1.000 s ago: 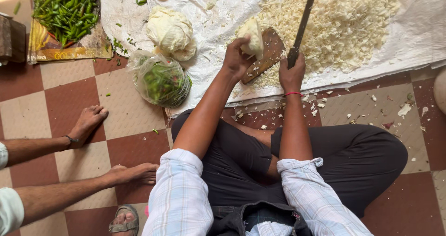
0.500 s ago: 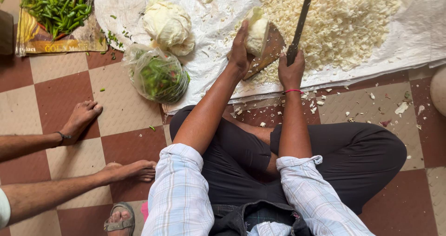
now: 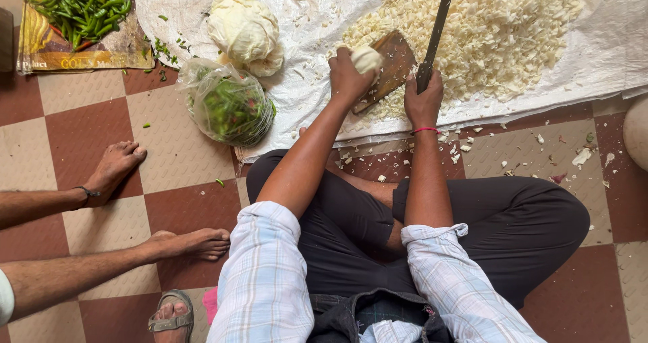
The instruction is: The person sits on the floor and uses a knife to chop cabbage on a wooden board placed on a white cloth. They repeatedly slice the cabbage into small pieces, which accumulate on the cloth. The person occasionally adjusts the cabbage pieces to continue chopping.
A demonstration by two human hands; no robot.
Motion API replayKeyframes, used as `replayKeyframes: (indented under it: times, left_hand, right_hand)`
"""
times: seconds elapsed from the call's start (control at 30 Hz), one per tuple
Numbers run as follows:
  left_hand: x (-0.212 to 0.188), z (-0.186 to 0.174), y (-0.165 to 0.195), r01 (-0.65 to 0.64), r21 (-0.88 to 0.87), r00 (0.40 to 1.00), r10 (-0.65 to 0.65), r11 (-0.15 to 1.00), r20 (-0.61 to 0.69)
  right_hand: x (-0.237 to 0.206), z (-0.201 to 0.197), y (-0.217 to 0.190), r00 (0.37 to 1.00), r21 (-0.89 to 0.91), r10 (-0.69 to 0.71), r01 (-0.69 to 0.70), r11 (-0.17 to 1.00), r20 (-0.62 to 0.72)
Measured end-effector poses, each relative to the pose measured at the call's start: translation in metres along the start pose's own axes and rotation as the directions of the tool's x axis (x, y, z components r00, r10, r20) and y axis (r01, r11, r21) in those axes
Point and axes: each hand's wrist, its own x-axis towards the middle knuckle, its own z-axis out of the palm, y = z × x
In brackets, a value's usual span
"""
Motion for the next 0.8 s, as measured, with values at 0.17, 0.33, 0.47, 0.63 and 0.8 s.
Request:
replayKeyframes:
  times: [0.17,0.33,0.47,0.63,0.8]
  left_hand:
    - [0.004,-0.024,0.001,-0.036,0.354,0.966,-0.059,0.935,0.253]
    - [0.012,-0.023,-0.010,-0.318,0.261,0.926,0.239,0.911,0.294]
    - [0.014,-0.016,-0.016,-0.433,0.130,0.894,0.407,0.892,0.186]
    - [0.012,-0.017,-0.015,-0.286,0.122,0.942,0.256,0.950,0.216]
    - [0.012,-0.017,-0.013,-0.382,0.136,0.917,0.357,0.914,0.180]
  right_hand:
    - [0.000,0.000,0.000,1.000,-0.015,-0.006,0.006,1.000,-0.006]
    - [0.000,-0.001,-0.004,1.000,-0.011,-0.030,0.030,0.999,-0.009]
    - [0.001,-0.003,-0.010,0.994,0.017,0.080,-0.081,0.997,0.069]
    - [0.002,-0.009,-0.012,0.996,-0.012,0.029,-0.029,1.000,0.080]
    - [0.000,-0.027,-0.031,0.946,-0.192,-0.083,0.149,0.970,0.315]
